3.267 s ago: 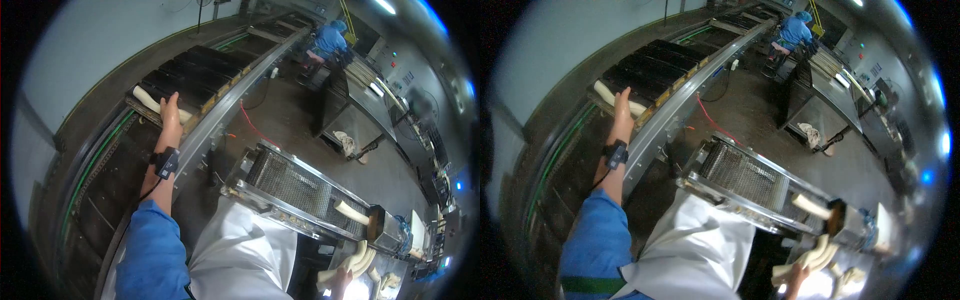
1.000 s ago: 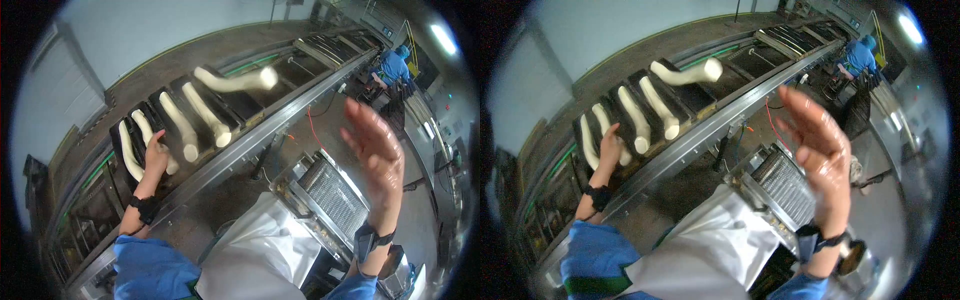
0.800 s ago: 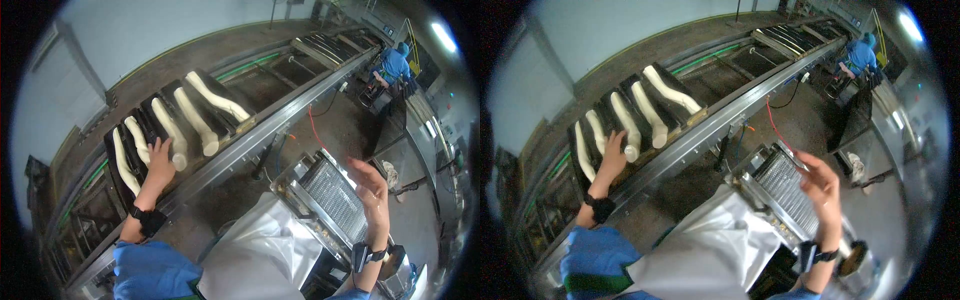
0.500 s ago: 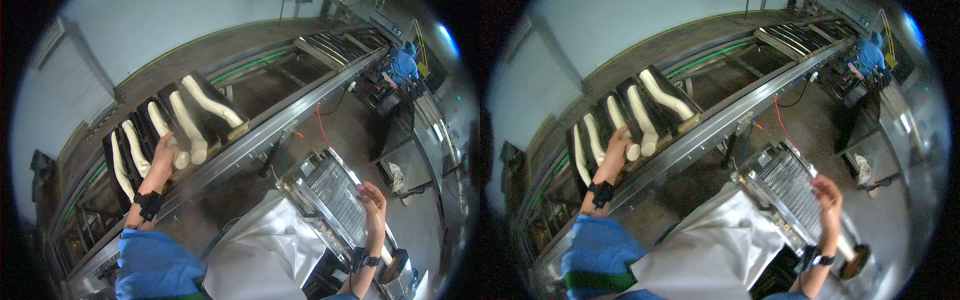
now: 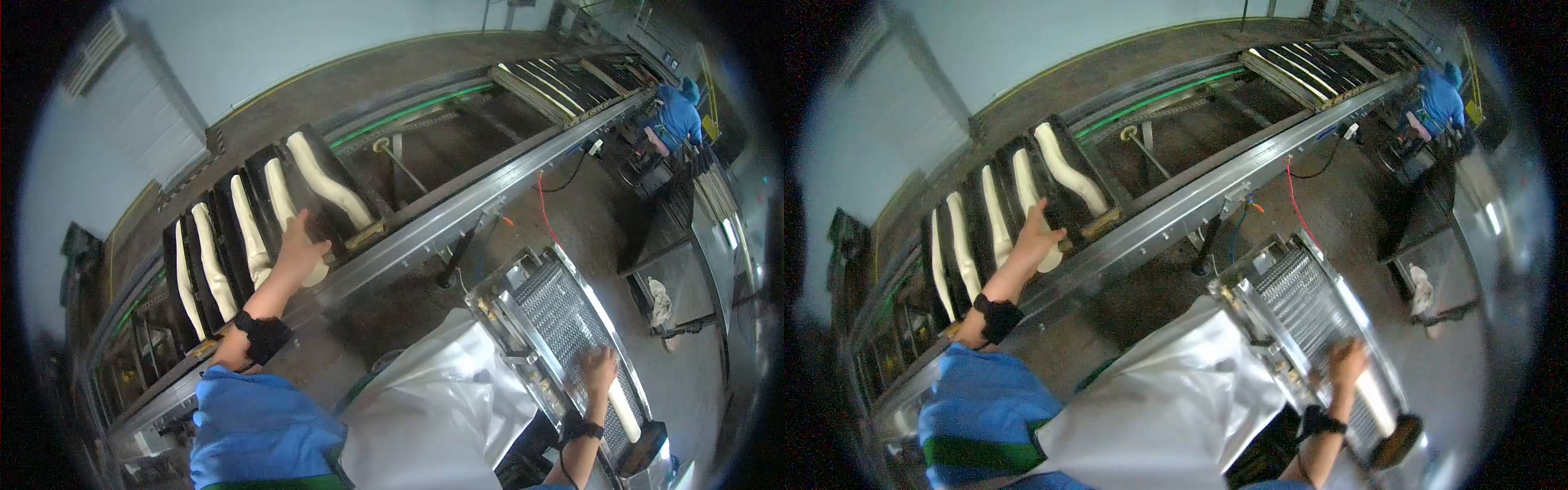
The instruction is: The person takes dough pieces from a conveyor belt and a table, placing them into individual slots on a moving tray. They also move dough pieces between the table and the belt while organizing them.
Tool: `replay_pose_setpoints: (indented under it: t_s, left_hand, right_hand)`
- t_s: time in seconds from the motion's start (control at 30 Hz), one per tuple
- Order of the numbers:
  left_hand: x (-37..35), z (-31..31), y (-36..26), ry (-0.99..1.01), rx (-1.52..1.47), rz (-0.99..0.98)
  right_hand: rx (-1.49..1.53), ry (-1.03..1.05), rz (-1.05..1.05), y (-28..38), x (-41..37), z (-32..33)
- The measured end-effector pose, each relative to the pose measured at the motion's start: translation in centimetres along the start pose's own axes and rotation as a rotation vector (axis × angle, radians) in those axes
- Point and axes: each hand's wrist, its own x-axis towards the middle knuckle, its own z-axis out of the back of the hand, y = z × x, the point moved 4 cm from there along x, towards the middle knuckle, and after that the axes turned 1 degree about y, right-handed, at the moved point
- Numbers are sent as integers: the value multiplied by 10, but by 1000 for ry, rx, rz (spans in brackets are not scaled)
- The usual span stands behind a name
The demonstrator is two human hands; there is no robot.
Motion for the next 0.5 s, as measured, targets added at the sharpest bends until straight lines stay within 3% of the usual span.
replay_pose_setpoints:
  t_s: [0.03,0.07,0.13,0.2,0.27,0.33,0.37,0.47,0.5]
  left_hand:
    - [-5,1,4,14,-147,196]
    - [-7,8,5,9,-143,202]
    - [-4,28,19,-5,-701,414]
    - [14,41,51,-40,-745,311]
    - [14,68,31,-273,-477,26]
    - [10,95,9,-237,-146,72]
    - [10,108,16,-169,-160,209]
    - [-1,147,64,-157,309,143]
    - [-10,156,102,-185,379,239]
  right_hand:
    - [25,-49,34,7,-2,1]
    - [27,-43,41,11,-2,0]
    - [59,-13,52,26,0,5]
    - [106,78,54,38,7,9]
    - [140,177,60,52,12,19]
    - [153,257,66,67,16,28]
    - [156,256,72,69,17,27]
    - [169,207,107,76,14,20]
    - [165,87,175,83,12,22]
